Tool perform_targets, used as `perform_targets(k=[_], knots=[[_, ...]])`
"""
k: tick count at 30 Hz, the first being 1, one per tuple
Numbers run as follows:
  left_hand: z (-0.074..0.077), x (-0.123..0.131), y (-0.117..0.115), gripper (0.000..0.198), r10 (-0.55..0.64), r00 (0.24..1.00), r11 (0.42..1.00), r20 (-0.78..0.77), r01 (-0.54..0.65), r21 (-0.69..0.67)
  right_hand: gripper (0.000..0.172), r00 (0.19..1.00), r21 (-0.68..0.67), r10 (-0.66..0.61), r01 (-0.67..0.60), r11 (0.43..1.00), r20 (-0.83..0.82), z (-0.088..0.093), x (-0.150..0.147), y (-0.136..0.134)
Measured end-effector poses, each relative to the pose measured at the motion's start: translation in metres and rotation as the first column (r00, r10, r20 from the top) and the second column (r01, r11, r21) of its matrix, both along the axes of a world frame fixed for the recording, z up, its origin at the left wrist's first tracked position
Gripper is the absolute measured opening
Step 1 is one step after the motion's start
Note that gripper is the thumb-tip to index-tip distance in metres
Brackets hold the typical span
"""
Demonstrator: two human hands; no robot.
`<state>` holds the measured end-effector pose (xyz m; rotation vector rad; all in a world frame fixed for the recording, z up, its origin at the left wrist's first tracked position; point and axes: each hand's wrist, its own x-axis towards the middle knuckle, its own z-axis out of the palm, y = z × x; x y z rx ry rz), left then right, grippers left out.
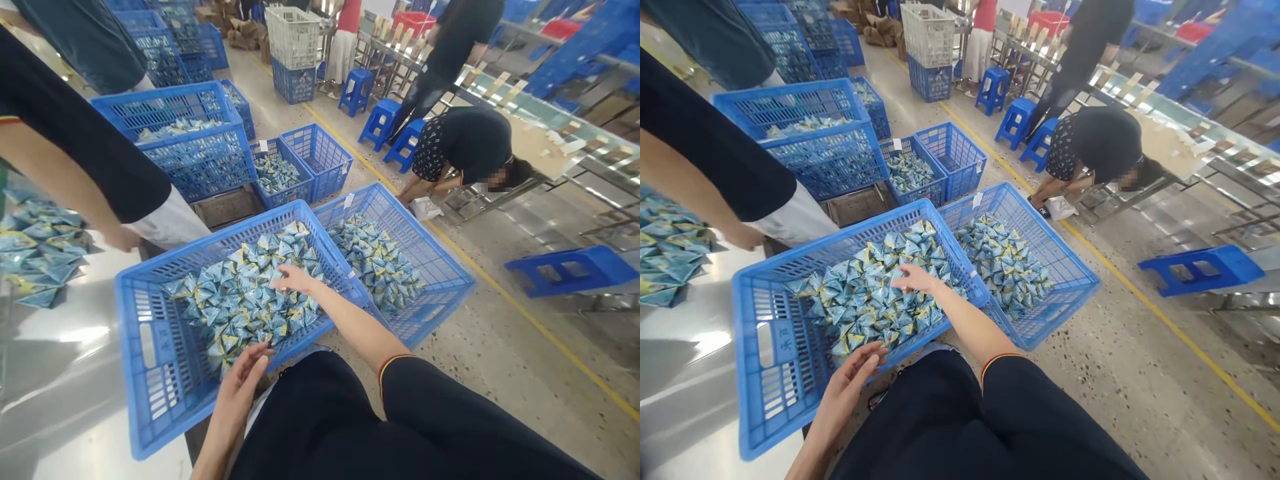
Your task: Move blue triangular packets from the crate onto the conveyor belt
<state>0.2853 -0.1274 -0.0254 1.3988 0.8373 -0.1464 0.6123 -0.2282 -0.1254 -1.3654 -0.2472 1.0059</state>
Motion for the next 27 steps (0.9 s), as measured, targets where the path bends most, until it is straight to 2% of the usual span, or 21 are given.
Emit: perform_targets(k=[2, 4, 6, 7, 9, 11, 13, 14, 16, 17, 18, 19, 21, 23, 25, 27], knots=[[-0.004, -0.013, 0.006, 0.085, 0.116, 0.993, 0.993, -0.009, -0.117, -0.012, 0.070, 0.997, 0.020, 0.072, -0.072, 0.997, 0.019, 0.010, -0.019, 0.014], [-0.006, -0.022, 0.011, 0.088, 0.284, 0.959, 0.954, -0.003, -0.283, -0.097, 0.067, 0.990, 0.044, 0.135, -0.136, 0.990, 0.029, 0.021, -0.049, 0.028], [-0.006, -0.027, 0.016, 0.081, 0.469, 0.883, 0.852, -0.008, -0.455, -0.261, 0.061, 0.947, 0.071, 0.308, -0.315, 0.947, 0.094, 0.031, -0.089, 0.042], [-0.005, -0.029, 0.019, 0.071, 0.549, 0.836, 0.781, -0.016, -0.520, -0.345, 0.056, 0.895, 0.072, 0.408, -0.426, 0.902, 0.179, 0.037, -0.111, 0.048], [0.000, -0.031, 0.025, 0.045, 0.673, 0.738, 0.648, -0.053, -0.622, -0.440, 0.046, 0.712, 0.040, 0.546, -0.623, 0.781, 0.442, 0.047, -0.154, 0.061], [0.006, -0.035, 0.030, 0.037, 0.748, 0.650, 0.544, -0.134, -0.716, -0.438, 0.048, 0.466, -0.008, 0.571, -0.770, 0.638, 0.676, 0.053, -0.182, 0.073], [0.012, -0.040, 0.033, 0.031, 0.792, 0.569, 0.455, -0.224, -0.793, -0.405, 0.059, 0.258, -0.080, 0.598, -0.874, 0.480, 0.759, 0.052, -0.187, 0.084], [0.014, -0.044, 0.034, 0.031, 0.809, 0.533, 0.415, -0.249, -0.817, -0.399, 0.061, 0.190, -0.159, 0.633, -0.878, 0.451, 0.750, 0.048, -0.180, 0.090], [0.016, -0.053, 0.036, 0.038, 0.836, 0.478, 0.347, -0.268, -0.840, -0.416, 0.056, 0.129, -0.397, 0.731, -0.769, 0.500, 0.670, 0.028, -0.154, 0.098], [0.016, -0.058, 0.036, 0.042, 0.848, 0.458, 0.320, -0.267, -0.843, -0.432, 0.051, 0.127, -0.532, 0.777, -0.660, 0.530, 0.617, 0.014, -0.138, 0.101], [0.016, -0.063, 0.035, 0.045, 0.855, 0.444, 0.296, -0.268, -0.842, -0.451, 0.048, 0.122, -0.639, 0.813, -0.558, 0.530, 0.569, -0.004, -0.122, 0.101], [0.017, -0.069, 0.035, 0.048, 0.861, 0.432, 0.273, -0.269, -0.838, -0.472, 0.044, 0.107, -0.719, 0.848, -0.480, 0.502, 0.519, -0.023, -0.107, 0.100], [0.019, -0.081, 0.036, 0.054, 0.871, 0.418, 0.246, -0.258, -0.826, -0.508, 0.036, 0.060, -0.825, 0.908, -0.396, 0.403, 0.414, -0.062, -0.086, 0.094], [0.022, -0.095, 0.037, 0.059, 0.889, 0.408, 0.254, -0.210, -0.818, -0.516, 0.030, 0.015, -0.884, 0.944, -0.346, 0.314, 0.330, -0.096, -0.078, 0.087], [0.024, -0.110, 0.038, 0.066, 0.899, 0.409, 0.280, -0.158, -0.812, -0.512, 0.032, -0.017, -0.910, 0.957, -0.315, 0.270, 0.290, -0.122, -0.080, 0.084], [0.024, -0.123, 0.037, 0.074, 0.889, 0.438, 0.307, -0.130, -0.784, -0.540, 0.035, -0.033, -0.917, 0.959, -0.304, 0.260, 0.283, -0.137, -0.084, 0.085]])
